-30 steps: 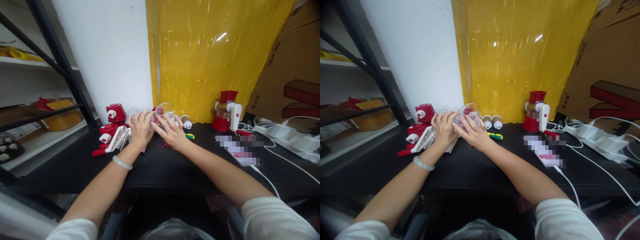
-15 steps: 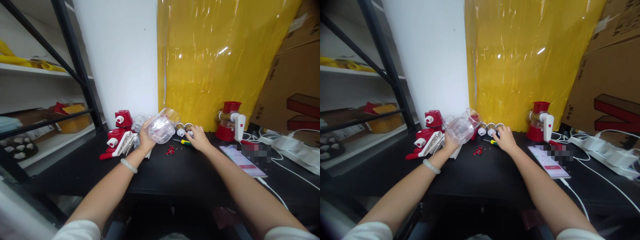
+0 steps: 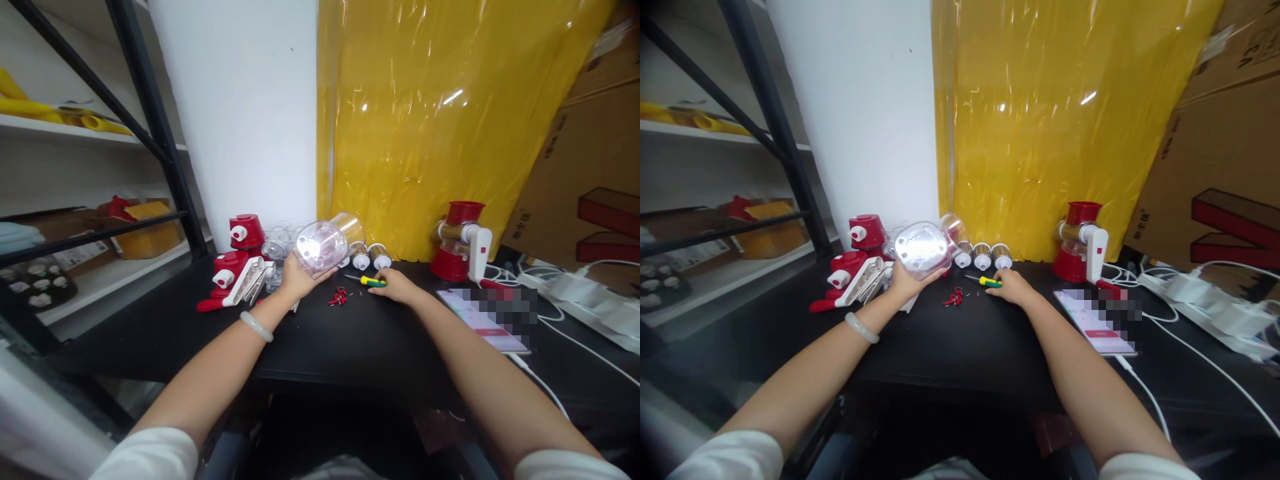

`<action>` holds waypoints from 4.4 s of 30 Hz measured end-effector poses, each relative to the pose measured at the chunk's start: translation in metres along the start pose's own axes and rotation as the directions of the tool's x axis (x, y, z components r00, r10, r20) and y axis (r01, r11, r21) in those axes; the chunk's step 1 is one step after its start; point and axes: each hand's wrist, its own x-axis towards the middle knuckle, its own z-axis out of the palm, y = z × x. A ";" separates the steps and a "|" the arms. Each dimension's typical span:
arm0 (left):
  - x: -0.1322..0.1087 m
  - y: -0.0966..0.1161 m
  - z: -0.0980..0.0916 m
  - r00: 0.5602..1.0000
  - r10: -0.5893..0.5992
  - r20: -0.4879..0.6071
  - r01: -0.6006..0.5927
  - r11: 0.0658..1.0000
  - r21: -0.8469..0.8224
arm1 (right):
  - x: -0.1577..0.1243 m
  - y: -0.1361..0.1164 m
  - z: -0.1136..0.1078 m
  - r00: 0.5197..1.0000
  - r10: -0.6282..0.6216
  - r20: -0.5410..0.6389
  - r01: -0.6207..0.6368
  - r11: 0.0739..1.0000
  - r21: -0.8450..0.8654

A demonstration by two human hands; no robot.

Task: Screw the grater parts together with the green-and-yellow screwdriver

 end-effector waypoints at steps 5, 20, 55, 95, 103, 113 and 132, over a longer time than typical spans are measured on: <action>0.000 0.002 0.002 0.999 0.035 0.011 -0.035 0.999 0.008 | 0.000 -0.003 -0.004 1.000 0.019 0.000 -0.019 0.995 0.093; 0.008 -0.007 -0.007 0.945 -0.083 0.317 0.076 0.997 0.033 | 0.000 -0.010 -0.027 0.881 0.393 -0.265 -0.096 0.696 0.711; 0.005 0.000 -0.003 0.922 0.005 0.388 -0.112 0.961 0.254 | 0.006 0.008 -0.018 0.739 0.537 -0.406 -0.133 0.707 0.695; 0.015 0.004 -0.021 0.822 0.005 0.570 -0.086 0.990 0.115 | 0.008 0.009 -0.018 0.716 0.553 -0.425 -0.111 0.692 0.713; 0.021 0.010 -0.035 0.798 -0.049 0.601 -0.059 0.986 0.158 | 0.008 0.010 -0.017 0.719 0.549 -0.427 -0.113 0.699 0.706; 0.022 0.002 -0.031 0.855 0.036 0.518 -0.103 0.989 0.102 | 0.007 0.007 -0.019 0.717 0.549 -0.430 -0.112 0.700 0.706; 0.023 0.004 -0.037 0.797 -0.004 0.604 0.042 0.998 -0.049 | 0.006 0.006 -0.020 0.713 0.553 -0.431 -0.105 0.692 0.714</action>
